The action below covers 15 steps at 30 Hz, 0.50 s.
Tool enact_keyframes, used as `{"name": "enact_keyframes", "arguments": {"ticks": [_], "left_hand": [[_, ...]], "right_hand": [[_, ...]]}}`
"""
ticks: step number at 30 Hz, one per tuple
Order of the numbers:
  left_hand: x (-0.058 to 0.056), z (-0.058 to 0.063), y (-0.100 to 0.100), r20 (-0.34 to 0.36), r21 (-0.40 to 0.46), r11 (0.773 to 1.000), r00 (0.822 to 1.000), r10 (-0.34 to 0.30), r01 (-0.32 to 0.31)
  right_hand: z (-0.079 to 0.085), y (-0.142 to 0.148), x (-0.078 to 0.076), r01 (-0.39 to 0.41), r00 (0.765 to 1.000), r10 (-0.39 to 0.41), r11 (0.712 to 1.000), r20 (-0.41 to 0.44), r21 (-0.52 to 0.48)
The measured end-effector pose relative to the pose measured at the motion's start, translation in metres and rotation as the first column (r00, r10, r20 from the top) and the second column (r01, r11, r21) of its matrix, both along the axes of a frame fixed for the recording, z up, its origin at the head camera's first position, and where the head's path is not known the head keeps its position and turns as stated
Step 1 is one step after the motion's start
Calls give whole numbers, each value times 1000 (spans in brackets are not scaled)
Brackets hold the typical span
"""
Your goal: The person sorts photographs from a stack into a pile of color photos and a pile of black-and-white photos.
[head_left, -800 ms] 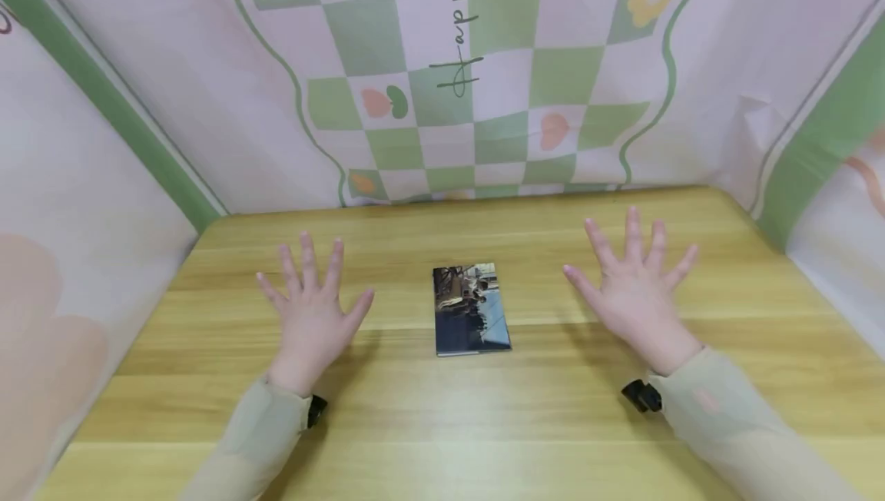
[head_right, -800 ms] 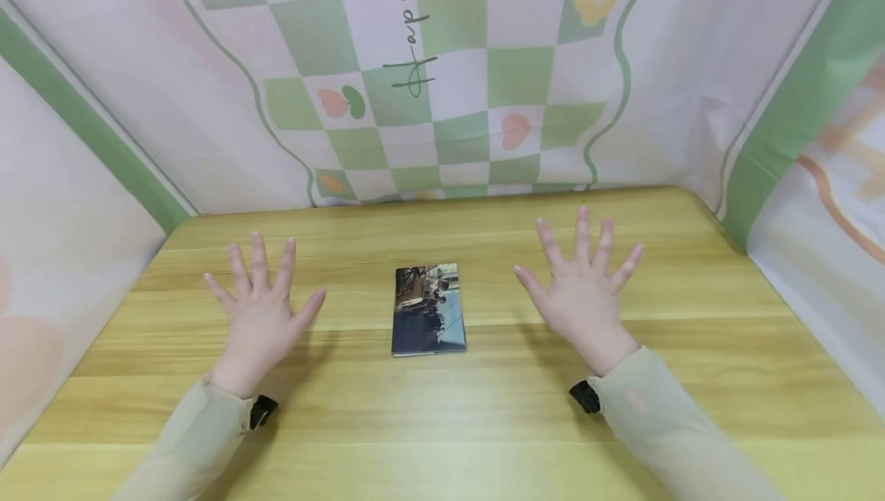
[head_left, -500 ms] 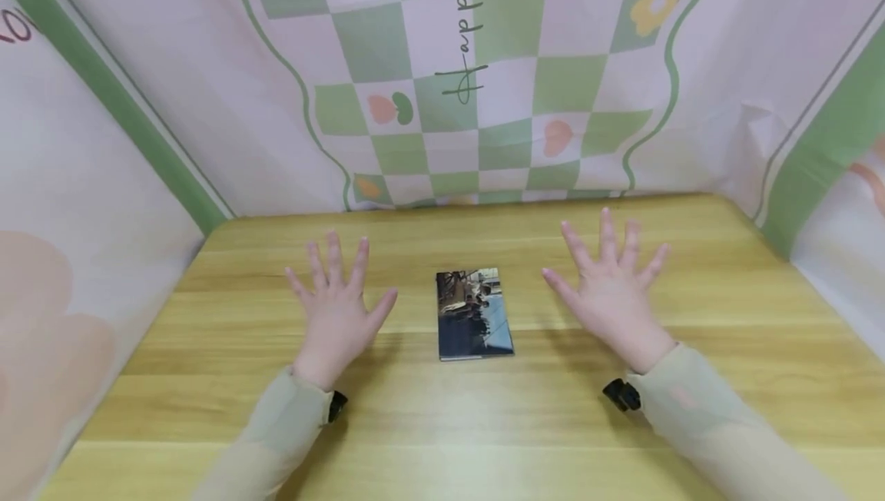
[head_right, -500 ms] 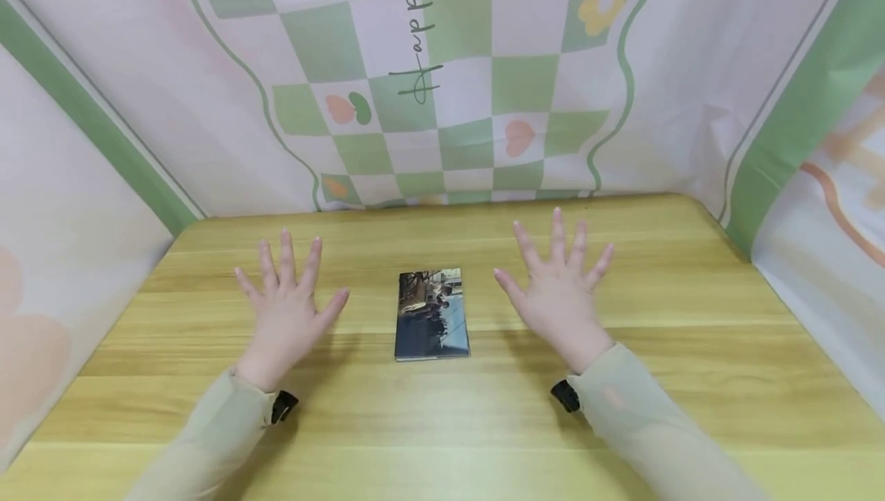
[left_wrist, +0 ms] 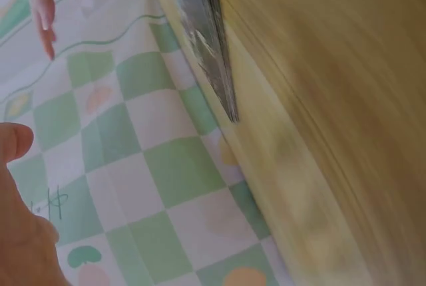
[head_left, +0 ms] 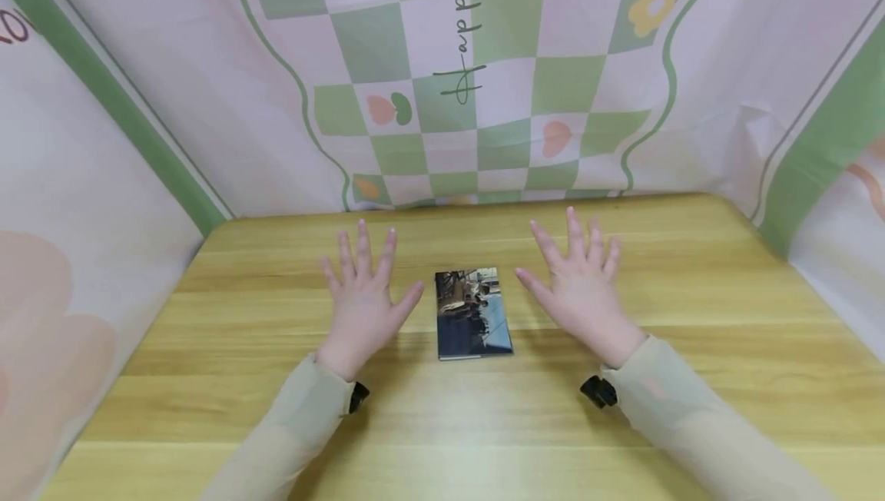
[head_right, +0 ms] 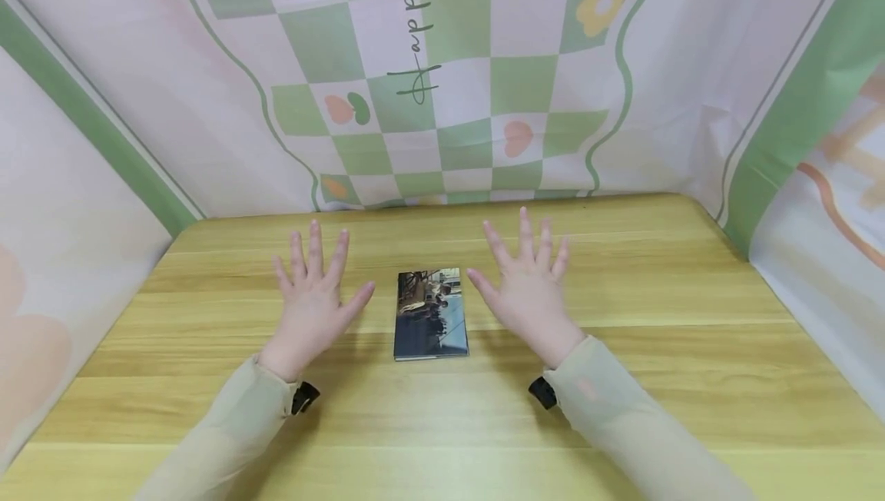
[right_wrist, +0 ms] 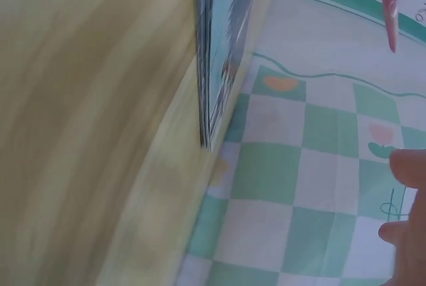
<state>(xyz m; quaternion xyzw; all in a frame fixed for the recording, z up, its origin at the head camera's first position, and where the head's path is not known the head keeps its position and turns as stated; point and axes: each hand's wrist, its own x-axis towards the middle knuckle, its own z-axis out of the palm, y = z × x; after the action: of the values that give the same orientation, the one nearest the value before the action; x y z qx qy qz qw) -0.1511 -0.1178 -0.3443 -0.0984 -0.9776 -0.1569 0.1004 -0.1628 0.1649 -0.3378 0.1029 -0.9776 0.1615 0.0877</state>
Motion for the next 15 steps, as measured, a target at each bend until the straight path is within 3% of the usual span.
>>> {"name": "enact_keyframes", "arguments": {"ticks": [4,7,9,11,15], "left_hand": [[0,3,1,128,181,981,987,-95,71],[-2,4,0,229,392,913,950,-214,112],[-5,2,-2,279,525,844,915,-292,109],[-7,1,-4,332,639,767,875,-352,66],[-10,-2,-7,384,791,611,810,-443,-41]], "right_hand": [[2,-1,-3,-32,998,41,987,56,-154],[4,0,-6,-20,980,89,934,178,-357],[4,2,-9,16,951,144,861,273,-508],[2,4,-11,73,910,207,773,359,-630],[-7,7,-14,155,829,354,600,434,-785]]}}
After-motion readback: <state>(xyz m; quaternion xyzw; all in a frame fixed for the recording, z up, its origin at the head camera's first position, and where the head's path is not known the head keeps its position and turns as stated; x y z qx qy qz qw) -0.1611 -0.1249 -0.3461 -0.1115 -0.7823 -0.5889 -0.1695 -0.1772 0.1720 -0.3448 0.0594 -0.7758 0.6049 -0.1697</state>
